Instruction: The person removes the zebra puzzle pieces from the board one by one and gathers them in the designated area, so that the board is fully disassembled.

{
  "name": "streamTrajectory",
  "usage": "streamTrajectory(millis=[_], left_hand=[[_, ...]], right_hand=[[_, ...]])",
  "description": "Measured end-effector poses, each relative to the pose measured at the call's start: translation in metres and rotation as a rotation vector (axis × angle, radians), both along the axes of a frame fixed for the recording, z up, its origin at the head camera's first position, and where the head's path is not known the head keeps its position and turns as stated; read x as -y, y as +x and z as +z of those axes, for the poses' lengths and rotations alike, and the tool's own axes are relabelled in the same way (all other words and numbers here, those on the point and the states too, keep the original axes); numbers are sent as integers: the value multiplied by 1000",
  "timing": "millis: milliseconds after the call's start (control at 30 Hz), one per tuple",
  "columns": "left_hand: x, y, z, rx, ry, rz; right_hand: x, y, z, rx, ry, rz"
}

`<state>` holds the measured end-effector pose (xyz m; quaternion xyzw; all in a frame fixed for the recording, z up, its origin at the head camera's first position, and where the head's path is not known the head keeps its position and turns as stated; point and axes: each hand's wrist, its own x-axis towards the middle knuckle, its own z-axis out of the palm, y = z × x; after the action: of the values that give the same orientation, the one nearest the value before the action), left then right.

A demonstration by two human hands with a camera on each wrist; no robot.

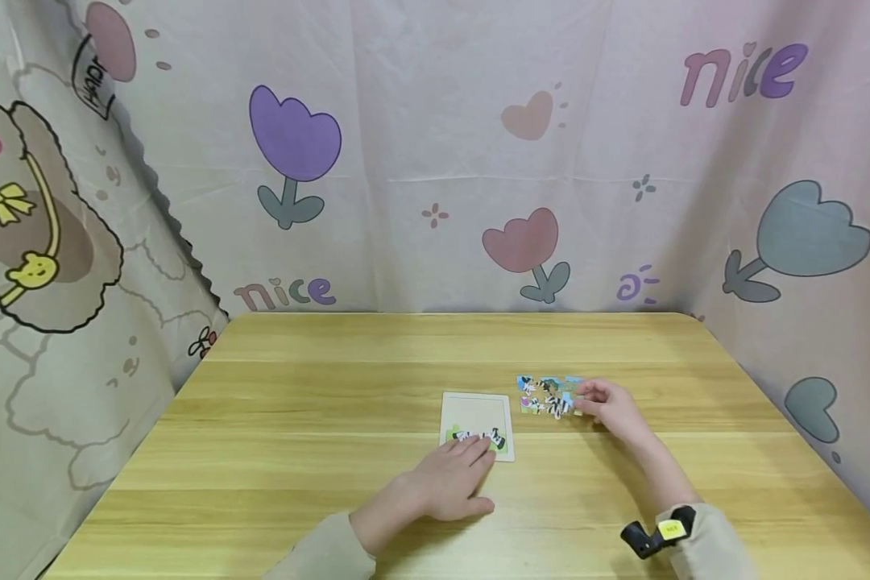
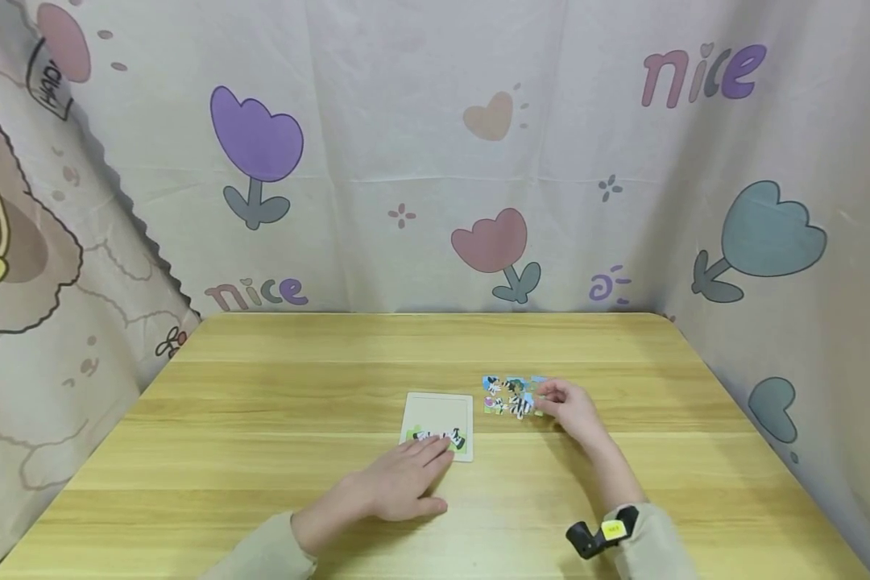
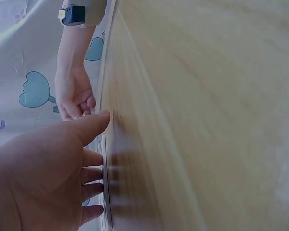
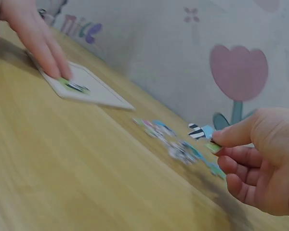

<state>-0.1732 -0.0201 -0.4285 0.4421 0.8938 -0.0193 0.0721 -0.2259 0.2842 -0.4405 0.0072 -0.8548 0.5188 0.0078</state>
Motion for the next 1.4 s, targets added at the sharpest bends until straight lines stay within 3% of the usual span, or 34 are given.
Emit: streamTrajectory(millis=[200,467,1000,1400], left_hand=[[1,2,0,-6,-10,2],[0,1,-2,-12,-4,-2],[1,1,-4,-23,7,-10],[1,0,-4,-15,16,-10]], right_hand=[[-20,0,-6,45,106,-63],[-21,-1,-9,-32,361,-60],[-16,-6,-10,-70,459,-28],[-1,-4,-5,-130,430,-102]])
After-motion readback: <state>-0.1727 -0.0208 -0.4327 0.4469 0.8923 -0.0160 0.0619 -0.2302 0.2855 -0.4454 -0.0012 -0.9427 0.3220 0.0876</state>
